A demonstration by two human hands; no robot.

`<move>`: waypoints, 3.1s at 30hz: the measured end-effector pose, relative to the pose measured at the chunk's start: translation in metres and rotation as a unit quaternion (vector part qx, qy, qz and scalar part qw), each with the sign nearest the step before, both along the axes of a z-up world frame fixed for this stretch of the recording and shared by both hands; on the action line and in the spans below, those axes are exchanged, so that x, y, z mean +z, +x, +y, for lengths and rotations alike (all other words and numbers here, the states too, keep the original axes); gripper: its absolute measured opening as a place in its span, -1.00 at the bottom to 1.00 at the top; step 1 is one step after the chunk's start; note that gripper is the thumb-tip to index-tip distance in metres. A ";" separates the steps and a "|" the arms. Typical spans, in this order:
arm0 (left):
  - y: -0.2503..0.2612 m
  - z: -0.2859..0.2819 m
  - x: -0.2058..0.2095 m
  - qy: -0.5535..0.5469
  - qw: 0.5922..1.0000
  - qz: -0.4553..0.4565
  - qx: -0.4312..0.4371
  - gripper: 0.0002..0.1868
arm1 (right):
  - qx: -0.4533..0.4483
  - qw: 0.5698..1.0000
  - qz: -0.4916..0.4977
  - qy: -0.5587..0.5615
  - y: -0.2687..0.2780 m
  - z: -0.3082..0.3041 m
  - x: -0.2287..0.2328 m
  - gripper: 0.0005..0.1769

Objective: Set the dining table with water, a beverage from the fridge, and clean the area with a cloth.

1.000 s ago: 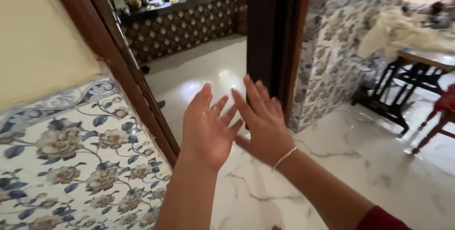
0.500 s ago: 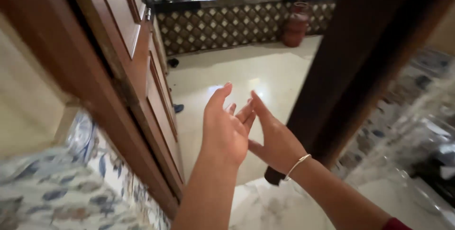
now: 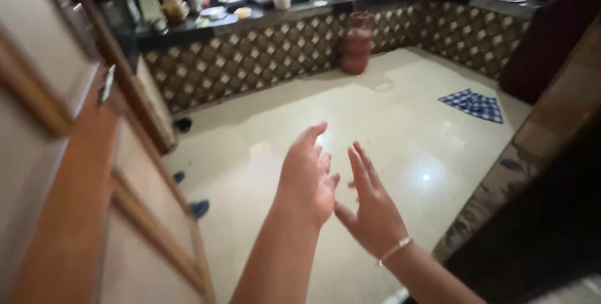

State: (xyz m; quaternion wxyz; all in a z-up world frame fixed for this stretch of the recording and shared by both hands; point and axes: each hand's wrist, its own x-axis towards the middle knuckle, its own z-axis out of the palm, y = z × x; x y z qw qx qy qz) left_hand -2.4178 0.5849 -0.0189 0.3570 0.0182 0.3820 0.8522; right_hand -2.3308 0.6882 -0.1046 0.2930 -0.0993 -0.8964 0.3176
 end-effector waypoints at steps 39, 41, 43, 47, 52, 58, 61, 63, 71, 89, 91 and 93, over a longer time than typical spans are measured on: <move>-0.614 0.800 0.009 0.101 0.847 -0.006 -0.521 -0.09 | -0.371 0.915 0.151 -0.039 -0.566 0.747 -0.011 -0.81; -0.625 0.857 -0.008 0.145 0.826 -0.049 -0.542 -0.20 | -0.398 0.905 0.151 0.013 -0.569 0.799 -0.006 -0.86; -0.637 0.911 -0.018 0.192 0.807 -0.091 -0.552 -0.30 | -0.412 0.897 0.148 0.068 -0.578 0.852 0.008 -0.92; -0.658 1.016 -0.021 0.292 0.769 -0.160 -0.545 -0.42 | -0.405 0.897 0.178 0.027 -0.602 0.963 0.019 -0.95; -0.691 1.153 -0.001 0.294 0.778 -0.174 -0.528 -0.33 | -0.348 0.910 0.196 -0.112 -0.642 1.114 0.012 -0.84; -0.734 1.280 0.013 0.299 0.808 -0.161 -0.482 -0.23 | -0.252 0.912 0.198 -0.258 -0.687 1.247 0.037 -0.76; -0.761 1.358 0.007 0.300 0.814 -0.149 -0.474 -0.24 | -0.229 0.903 0.209 -0.297 -0.714 1.319 0.041 -0.78; -0.779 1.409 0.004 0.276 0.831 -0.143 -0.462 -0.27 | -0.266 0.874 0.148 -0.380 -0.733 1.371 0.040 -0.82; -0.864 1.625 0.020 0.129 0.871 -0.070 -0.469 -0.12 | -0.305 0.925 -0.147 -0.173 -0.780 1.564 0.039 -0.42; -0.859 2.116 -0.035 0.077 0.862 -0.058 -0.497 -0.24 | -0.430 0.820 -0.121 -0.357 -0.720 2.029 0.015 -0.55; -0.851 2.161 -0.026 0.079 0.865 -0.062 -0.492 -0.27 | -0.449 0.799 -0.167 -0.363 -0.711 2.082 0.038 -0.57; -0.844 2.194 -0.024 0.053 0.874 -0.069 -0.478 -0.32 | -0.431 0.839 -0.082 -0.320 -0.693 2.148 0.033 -0.55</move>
